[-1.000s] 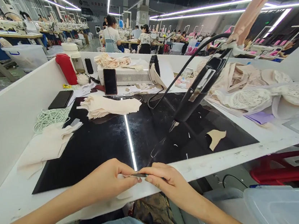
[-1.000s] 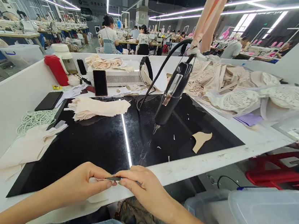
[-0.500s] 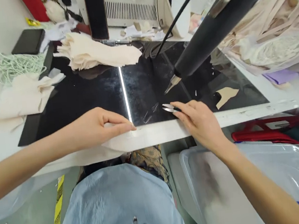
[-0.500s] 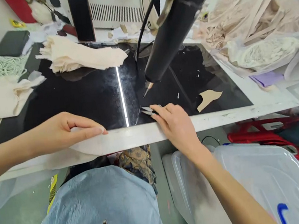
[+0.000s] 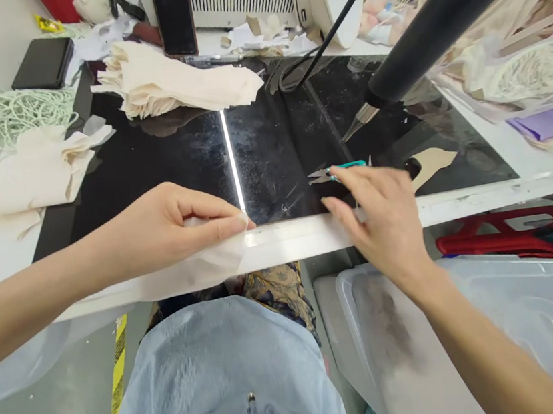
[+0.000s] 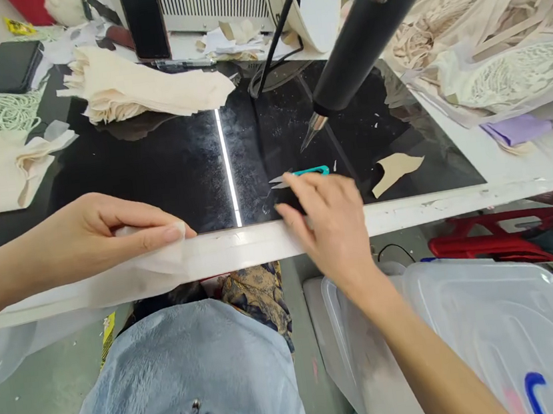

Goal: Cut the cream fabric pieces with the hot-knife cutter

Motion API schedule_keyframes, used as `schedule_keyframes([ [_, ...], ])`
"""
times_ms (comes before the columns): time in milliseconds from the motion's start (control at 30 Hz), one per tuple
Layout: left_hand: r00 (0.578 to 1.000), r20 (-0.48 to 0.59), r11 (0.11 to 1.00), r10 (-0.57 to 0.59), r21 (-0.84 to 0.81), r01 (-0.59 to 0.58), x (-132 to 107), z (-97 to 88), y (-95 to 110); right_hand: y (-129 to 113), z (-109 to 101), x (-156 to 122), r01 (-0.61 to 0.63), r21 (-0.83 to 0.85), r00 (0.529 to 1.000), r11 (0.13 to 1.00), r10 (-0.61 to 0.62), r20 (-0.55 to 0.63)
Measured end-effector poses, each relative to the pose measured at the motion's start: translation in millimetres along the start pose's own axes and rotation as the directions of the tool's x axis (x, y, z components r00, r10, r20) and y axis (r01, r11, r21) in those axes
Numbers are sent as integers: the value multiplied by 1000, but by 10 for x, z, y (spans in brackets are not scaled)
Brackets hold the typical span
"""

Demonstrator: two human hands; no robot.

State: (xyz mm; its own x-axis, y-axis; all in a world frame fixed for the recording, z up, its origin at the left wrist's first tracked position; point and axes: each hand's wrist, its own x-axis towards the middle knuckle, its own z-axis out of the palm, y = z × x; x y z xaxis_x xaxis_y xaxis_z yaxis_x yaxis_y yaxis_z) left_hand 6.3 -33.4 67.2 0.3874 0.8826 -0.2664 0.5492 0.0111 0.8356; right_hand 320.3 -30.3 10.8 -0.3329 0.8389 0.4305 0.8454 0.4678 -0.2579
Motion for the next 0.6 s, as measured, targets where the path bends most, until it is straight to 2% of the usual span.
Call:
schedule_keyframes([
  [67,1000,15,1000,24,-17,-24,4,-8,17,-263,-68,-20,-53,318,994,947,18,111],
  [100,999,29,999,35,-24,-34,12,-13,32,-404,-85,-15,-142,477,973,867,35,226],
  [167,997,58,998,56,-40,-53,36,-33,68,-667,-72,23,-405,672,867,619,26,498],
  [233,995,68,996,74,-60,-70,60,-72,95,-864,3,96,-589,701,743,401,-73,666],
  [267,995,56,995,80,-69,-76,69,-102,97,-930,58,141,-650,682,687,335,-125,716],
  [300,996,44,995,76,-74,-72,74,-139,89,-973,118,188,-684,667,653,295,-161,740],
  [367,999,9,996,53,-66,-53,77,-234,40,-1005,243,286,-717,650,628,251,-171,759],
  [433,999,-29,998,36,-55,-37,77,-357,-38,-985,349,386,-739,626,610,248,-148,779],
  [533,997,-70,999,25,-41,-28,82,-571,-158,-915,456,552,-749,592,581,296,-135,803],
  [600,996,-86,1000,29,-2,-29,90,-723,-216,-867,503,680,-727,602,596,329,-133,792],
])
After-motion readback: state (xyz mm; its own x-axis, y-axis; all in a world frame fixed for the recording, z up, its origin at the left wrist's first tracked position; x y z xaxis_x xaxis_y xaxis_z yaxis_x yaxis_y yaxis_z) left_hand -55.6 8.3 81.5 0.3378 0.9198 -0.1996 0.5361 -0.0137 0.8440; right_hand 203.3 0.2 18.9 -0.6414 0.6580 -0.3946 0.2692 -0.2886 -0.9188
